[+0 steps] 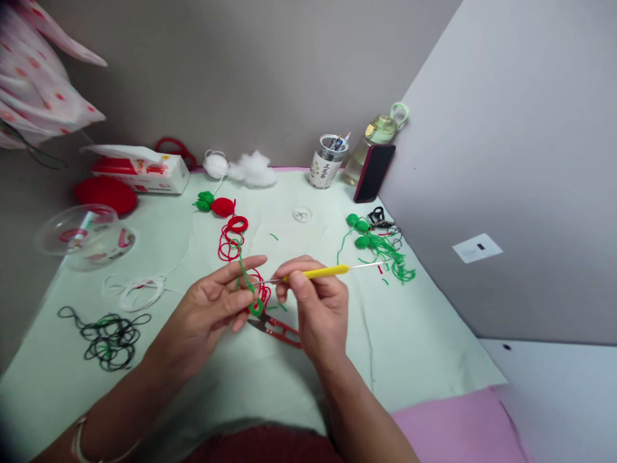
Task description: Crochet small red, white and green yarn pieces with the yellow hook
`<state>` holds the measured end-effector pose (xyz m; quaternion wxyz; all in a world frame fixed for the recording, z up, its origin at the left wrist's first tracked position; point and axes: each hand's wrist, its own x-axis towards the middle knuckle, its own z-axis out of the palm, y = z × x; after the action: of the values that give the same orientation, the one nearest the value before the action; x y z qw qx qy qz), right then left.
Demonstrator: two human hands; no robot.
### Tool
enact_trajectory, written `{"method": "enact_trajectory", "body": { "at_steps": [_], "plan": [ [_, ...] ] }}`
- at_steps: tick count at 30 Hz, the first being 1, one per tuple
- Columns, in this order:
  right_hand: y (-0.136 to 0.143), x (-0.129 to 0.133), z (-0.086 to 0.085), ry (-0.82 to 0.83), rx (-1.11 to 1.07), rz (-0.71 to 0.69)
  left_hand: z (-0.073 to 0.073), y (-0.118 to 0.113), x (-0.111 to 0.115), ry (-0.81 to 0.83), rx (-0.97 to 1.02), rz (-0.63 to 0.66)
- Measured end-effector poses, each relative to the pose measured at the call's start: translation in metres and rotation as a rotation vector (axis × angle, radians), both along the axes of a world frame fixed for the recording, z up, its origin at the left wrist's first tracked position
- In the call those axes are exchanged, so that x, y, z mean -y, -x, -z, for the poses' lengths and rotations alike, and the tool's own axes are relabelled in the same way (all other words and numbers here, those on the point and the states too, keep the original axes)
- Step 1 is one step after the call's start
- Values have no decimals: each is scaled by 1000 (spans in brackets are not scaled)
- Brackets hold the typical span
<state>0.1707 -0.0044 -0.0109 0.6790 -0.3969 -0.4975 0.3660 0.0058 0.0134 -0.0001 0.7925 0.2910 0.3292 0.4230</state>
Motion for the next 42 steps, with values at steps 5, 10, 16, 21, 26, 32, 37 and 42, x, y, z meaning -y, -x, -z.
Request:
{"method": "enact_trajectory", "body": {
  "at_steps": [5, 10, 16, 21, 26, 32, 37, 42],
  "plan": [
    [6, 4, 6, 48, 70, -73, 3, -3, 3, -42, -74, -26],
    [7, 6, 5, 59, 25, -82, 3, -4, 2, -36, -66, -11],
    [5, 4, 7, 81, -31, -110, 6, -3, 2, -52, -80, -33],
    [7, 5, 8, 79, -45, -97, 7, -3, 3, -60, -129, -108],
    [9, 5, 9, 10, 13, 40, 7, -6, 6, -51, -111, -75],
    [4, 2, 8, 50, -7, -45, 7, -5, 6, -71, -96, -57],
    [11, 10, 10, -111, 400, 74, 7, -7, 8, -87, -89, -137],
    [10, 13, 11, -189, 550, 260, 8, -6, 5, 61, 56, -2]
  ]
}}
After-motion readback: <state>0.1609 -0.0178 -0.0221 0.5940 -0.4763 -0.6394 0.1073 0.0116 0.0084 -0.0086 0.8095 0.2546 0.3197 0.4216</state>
